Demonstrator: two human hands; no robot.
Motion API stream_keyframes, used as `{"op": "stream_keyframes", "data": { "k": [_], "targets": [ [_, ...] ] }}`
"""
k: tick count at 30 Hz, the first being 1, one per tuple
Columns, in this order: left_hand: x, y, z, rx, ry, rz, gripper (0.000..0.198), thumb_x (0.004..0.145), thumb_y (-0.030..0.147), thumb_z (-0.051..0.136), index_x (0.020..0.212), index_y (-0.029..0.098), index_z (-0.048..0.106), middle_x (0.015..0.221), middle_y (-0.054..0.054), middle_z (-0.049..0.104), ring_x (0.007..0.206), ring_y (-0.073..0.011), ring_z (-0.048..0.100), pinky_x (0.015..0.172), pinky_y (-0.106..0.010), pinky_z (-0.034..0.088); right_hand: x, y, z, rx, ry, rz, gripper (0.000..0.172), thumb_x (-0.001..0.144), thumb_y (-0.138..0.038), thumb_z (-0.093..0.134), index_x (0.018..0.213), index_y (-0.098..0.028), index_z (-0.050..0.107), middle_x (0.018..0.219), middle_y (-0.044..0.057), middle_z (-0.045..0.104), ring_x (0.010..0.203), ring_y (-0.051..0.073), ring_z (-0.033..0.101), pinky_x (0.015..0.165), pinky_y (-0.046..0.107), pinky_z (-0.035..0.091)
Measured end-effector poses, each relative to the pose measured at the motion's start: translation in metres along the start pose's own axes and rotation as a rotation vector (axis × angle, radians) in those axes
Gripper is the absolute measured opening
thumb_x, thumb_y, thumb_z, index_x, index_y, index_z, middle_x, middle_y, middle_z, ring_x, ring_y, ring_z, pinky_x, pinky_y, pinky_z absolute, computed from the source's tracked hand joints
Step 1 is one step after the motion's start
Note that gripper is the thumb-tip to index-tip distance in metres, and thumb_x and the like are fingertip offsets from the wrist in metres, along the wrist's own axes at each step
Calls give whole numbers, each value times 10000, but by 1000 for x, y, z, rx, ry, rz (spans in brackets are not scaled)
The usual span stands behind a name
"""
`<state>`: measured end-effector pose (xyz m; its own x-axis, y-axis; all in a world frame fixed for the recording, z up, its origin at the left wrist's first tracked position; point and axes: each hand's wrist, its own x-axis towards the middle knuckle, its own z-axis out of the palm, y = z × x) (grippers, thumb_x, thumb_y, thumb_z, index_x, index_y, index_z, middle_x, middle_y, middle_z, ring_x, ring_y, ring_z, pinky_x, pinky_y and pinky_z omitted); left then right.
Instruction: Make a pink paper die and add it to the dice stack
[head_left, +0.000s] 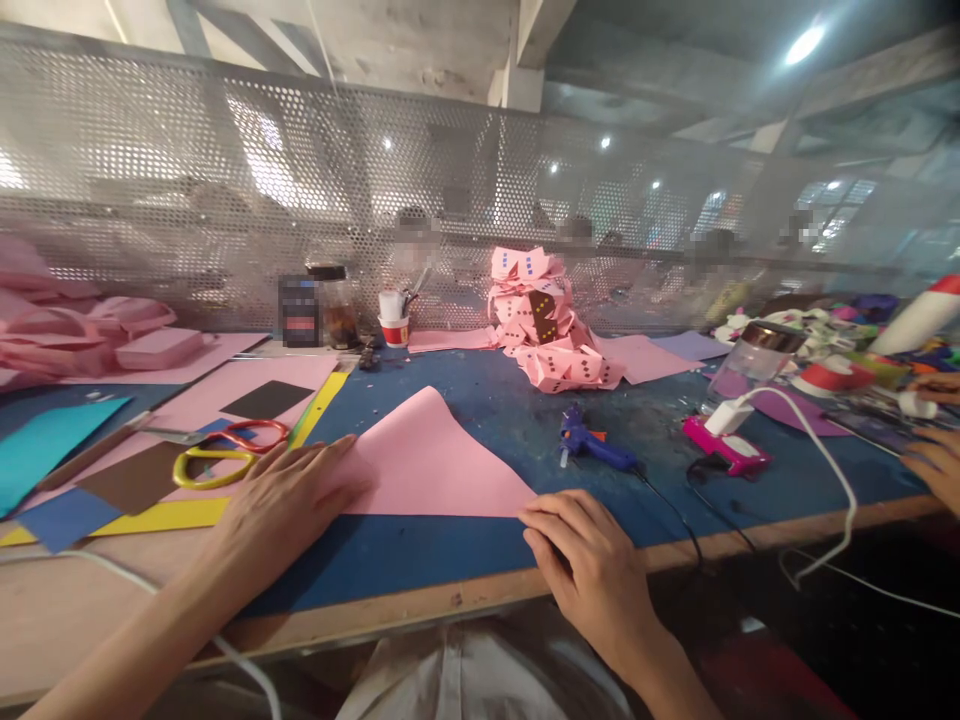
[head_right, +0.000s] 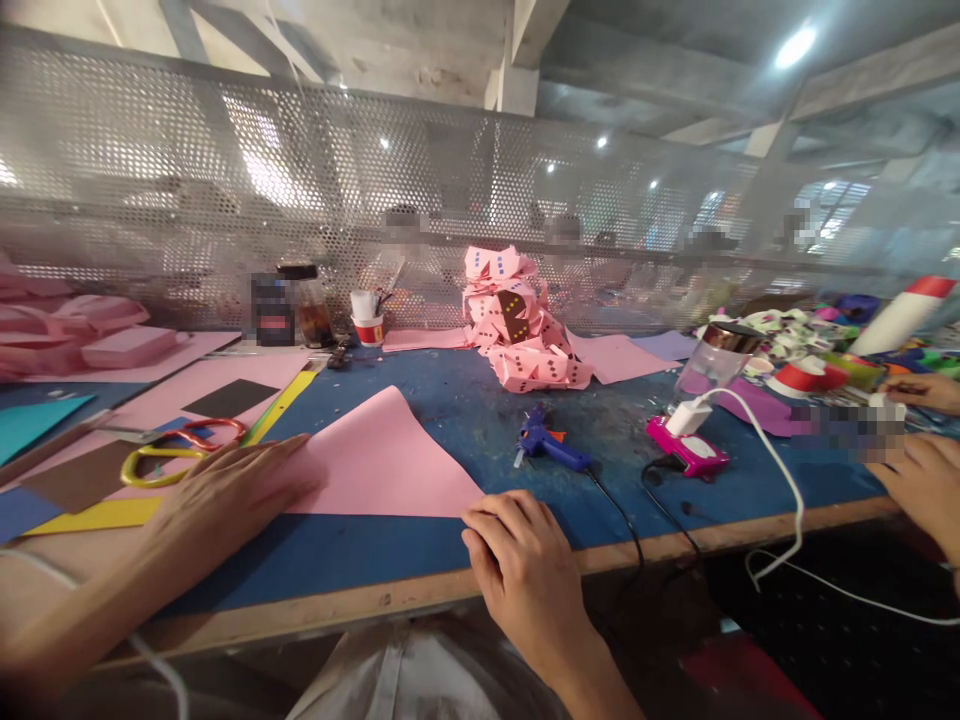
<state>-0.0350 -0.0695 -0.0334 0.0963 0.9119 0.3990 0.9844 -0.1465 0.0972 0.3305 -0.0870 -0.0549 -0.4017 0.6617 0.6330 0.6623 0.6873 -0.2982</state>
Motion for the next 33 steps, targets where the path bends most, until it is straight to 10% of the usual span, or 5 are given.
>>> {"op": "stream_keyframes", "data": {
  "k": [14,24,33],
  "targets": [
    [4,12,-21,-531,66,-213,635,815,582,675,1347,251,570,1341,-61,643,1242,-285,577,1104,-396,406,8,-6,-8,66,5,7,213,963,-158,552,1129,-244,655,1091,59,675,1023,231,596,906,417,495],
    [2,15,-31,-744,35,-258,635,752,564,747,1308,296,596,1368,-24,620,1292,-300,528,1098,-413,421,103,-13,10,245,52,91,523,919,-398,645,1376,-195,493,1334,135,615,1231,273,574,1053,459,457],
    [2,16,-37,-886,31,-296,675,723,531,781,1330,298,599,1384,-23,632,1257,-317,577,990,-347,535,147,-4,26,635,-116,158,279,910,-431,612,783,-184,638,756,9,673,714,147,613,705,263,461]
  ]
}}
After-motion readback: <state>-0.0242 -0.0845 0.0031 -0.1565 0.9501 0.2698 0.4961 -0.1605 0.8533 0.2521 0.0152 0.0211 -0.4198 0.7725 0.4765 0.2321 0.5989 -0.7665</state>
